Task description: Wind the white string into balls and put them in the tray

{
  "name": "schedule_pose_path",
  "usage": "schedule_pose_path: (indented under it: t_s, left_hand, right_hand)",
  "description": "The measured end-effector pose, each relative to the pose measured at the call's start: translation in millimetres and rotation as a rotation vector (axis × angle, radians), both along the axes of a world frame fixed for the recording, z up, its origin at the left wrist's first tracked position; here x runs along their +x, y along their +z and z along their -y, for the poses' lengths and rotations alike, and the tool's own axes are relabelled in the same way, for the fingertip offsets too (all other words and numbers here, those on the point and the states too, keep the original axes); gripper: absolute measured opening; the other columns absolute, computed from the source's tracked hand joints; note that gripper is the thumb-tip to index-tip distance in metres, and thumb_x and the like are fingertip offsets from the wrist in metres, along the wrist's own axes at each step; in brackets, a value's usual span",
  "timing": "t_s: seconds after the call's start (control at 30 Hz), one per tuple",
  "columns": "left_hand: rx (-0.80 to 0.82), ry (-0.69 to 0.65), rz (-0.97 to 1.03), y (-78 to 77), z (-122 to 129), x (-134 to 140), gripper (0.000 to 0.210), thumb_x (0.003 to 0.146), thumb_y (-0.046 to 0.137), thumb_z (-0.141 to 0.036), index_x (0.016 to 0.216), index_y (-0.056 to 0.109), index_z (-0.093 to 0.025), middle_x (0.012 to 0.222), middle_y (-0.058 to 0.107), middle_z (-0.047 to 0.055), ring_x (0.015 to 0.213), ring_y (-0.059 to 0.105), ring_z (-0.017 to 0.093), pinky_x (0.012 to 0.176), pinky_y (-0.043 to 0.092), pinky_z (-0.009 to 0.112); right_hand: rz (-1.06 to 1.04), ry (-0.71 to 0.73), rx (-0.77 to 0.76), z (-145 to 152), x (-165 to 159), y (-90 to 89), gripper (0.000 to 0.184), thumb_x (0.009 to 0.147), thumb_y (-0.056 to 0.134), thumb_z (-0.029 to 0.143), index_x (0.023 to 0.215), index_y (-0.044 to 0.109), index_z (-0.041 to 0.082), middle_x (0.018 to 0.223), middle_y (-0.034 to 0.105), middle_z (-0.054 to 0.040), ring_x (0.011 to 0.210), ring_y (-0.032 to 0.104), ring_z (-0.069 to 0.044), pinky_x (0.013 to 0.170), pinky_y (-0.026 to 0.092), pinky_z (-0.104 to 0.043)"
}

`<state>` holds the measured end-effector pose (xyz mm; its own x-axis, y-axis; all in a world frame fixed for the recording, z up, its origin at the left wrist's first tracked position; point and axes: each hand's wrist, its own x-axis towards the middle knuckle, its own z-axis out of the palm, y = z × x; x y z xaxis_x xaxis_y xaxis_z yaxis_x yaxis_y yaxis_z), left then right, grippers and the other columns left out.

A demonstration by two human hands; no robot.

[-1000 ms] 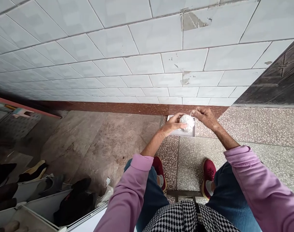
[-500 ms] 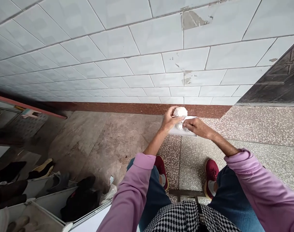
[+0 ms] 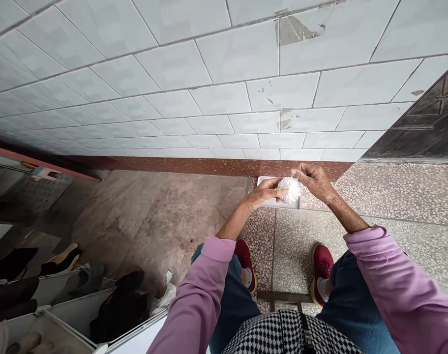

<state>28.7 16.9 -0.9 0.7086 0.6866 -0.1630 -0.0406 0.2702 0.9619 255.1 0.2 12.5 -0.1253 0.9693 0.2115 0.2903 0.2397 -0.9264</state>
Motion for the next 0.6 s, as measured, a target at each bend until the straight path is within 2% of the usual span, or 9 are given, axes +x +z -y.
schedule_pose_path:
  t_s: [0.1,0.2,0.33,0.4,0.47,0.6]
  left_hand:
    - [-0.063,0.061,0.047,-2.0,1.1,-0.4,0.062,0.067,0.101,-0.058,0.107,0.076,-0.019,0.095,0.069,0.004,0.078,0.061,0.014,0.065,0.047,0.027]
    - [-0.135,0.134,0.107,-2.1,2.2,1.4,0.066,0.061,0.103,-0.048,0.112,0.071,-0.021,0.099,0.07,0.003,0.082,0.065,0.015,0.07,0.052,0.029]
    - [-0.201,0.266,0.208,-1.1,0.6,3.9,0.076,0.053,0.102,-0.037,0.117,0.063,-0.024,0.109,0.073,0.003,0.095,0.072,0.022,0.079,0.061,0.035]
    - [-0.196,0.338,0.216,-1.5,-1.5,3.9,0.078,0.053,0.102,-0.038,0.117,0.06,-0.024,0.115,0.074,0.005,0.102,0.074,0.025,0.085,0.064,0.04]
    - [-0.172,0.406,0.203,-3.2,-3.8,3.6,0.078,0.055,0.101,-0.04,0.118,0.058,-0.024,0.117,0.075,0.006,0.107,0.075,0.027,0.091,0.064,0.044]
    - [-0.13,0.533,0.186,-10.4,-7.5,3.7,0.079,0.058,0.1,-0.044,0.123,0.06,-0.025,0.116,0.075,0.005,0.107,0.073,0.024,0.094,0.061,0.042]
  right_hand:
    - [-0.03,0.0,-0.028,-2.4,-6.7,-7.0,0.075,0.094,0.067,0.091,0.067,0.041,0.026,0.063,0.038,0.0049,0.062,0.033,-0.014,0.059,0.03,-0.031]
    - [-0.038,-0.027,-0.036,-4.5,-9.5,-13.5,0.069,0.097,0.067,0.082,0.067,0.041,0.026,0.064,0.037,0.0052,0.062,0.035,-0.013,0.06,0.031,-0.031]
    - [0.001,-0.033,-0.015,-5.9,-6.3,-20.1,0.049,0.099,0.065,0.068,0.078,0.059,0.024,0.068,0.05,0.0027,0.065,0.042,-0.016,0.063,0.035,-0.032]
    - [0.053,-0.007,-0.009,-6.1,-4.8,-23.3,0.039,0.099,0.064,0.059,0.086,0.066,0.023,0.07,0.057,0.001,0.067,0.047,-0.017,0.065,0.037,-0.032]
    - [0.133,0.028,-0.012,-5.5,-6.0,-26.7,0.03,0.1,0.062,0.048,0.082,0.063,0.024,0.069,0.059,0.0,0.068,0.051,-0.018,0.068,0.039,-0.033]
    - [0.273,0.119,-0.049,1.2,-17.2,-31.3,0.026,0.101,0.062,0.033,0.076,0.059,0.024,0.067,0.061,-0.002,0.066,0.053,-0.019,0.068,0.037,-0.035]
